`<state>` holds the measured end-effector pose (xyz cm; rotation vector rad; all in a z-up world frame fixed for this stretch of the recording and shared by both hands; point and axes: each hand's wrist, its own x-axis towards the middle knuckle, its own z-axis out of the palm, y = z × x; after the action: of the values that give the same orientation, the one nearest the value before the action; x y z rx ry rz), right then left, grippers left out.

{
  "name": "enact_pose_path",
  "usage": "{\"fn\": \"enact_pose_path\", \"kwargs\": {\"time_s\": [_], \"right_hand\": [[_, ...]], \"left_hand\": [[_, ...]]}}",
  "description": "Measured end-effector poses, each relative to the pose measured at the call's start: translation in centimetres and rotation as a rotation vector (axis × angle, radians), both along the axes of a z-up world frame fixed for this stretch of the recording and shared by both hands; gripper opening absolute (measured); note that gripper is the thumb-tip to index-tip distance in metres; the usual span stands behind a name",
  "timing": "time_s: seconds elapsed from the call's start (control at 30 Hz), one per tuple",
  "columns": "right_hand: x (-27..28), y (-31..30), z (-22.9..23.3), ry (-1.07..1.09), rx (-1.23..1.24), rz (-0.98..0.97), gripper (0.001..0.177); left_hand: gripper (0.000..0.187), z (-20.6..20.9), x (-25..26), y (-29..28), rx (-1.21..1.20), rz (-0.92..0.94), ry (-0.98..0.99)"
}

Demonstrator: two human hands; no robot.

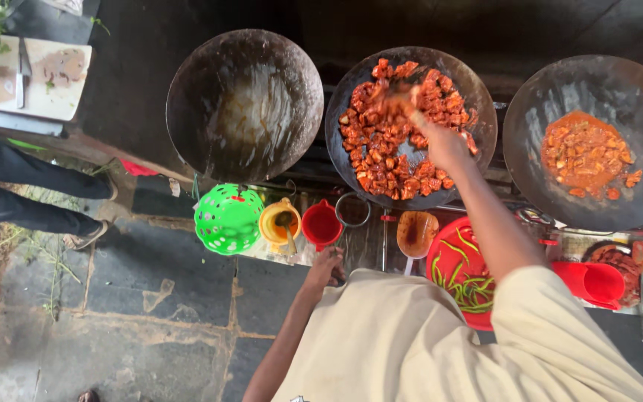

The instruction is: The person stirs and flips marinated meat pieces in two large woks using a metal spatula. The person alternates between the woks to ensure even cooking and occasionally scrapes the sides of the pans.

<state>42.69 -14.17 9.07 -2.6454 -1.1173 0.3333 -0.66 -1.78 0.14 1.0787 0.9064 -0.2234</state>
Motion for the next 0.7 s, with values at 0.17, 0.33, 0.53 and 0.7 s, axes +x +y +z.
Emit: {"fn": "enact_pose_path", "kwargs": {"time_s": [0.17,0.33,0.53,0.7], "right_hand": [[-3.9,-6.9,5.2,0.077,-0.509,0.124,0.066],[-4.6,-12.2,14.1,0.014,-0.495,0.079,0.052],[-2.7,-11.1,10.2,0.009,-0.49,0.039,0.051],[0.2,-6.7,4.9,0.072,-0.137,-0.129,0.065]], "left_hand": [[0.03,-1.3,-0.5,0.9,-0.032,0.024,-0.043],[0.033,-1.5,-0.8,1.3,-0.051,0.057,0.015],[0.034,-1.2,0.1,0.6,-0.024,-0.011,-0.001],[0.035,-1.3,0.5,1.0,-0.029,-0.03,-0.034]]}}
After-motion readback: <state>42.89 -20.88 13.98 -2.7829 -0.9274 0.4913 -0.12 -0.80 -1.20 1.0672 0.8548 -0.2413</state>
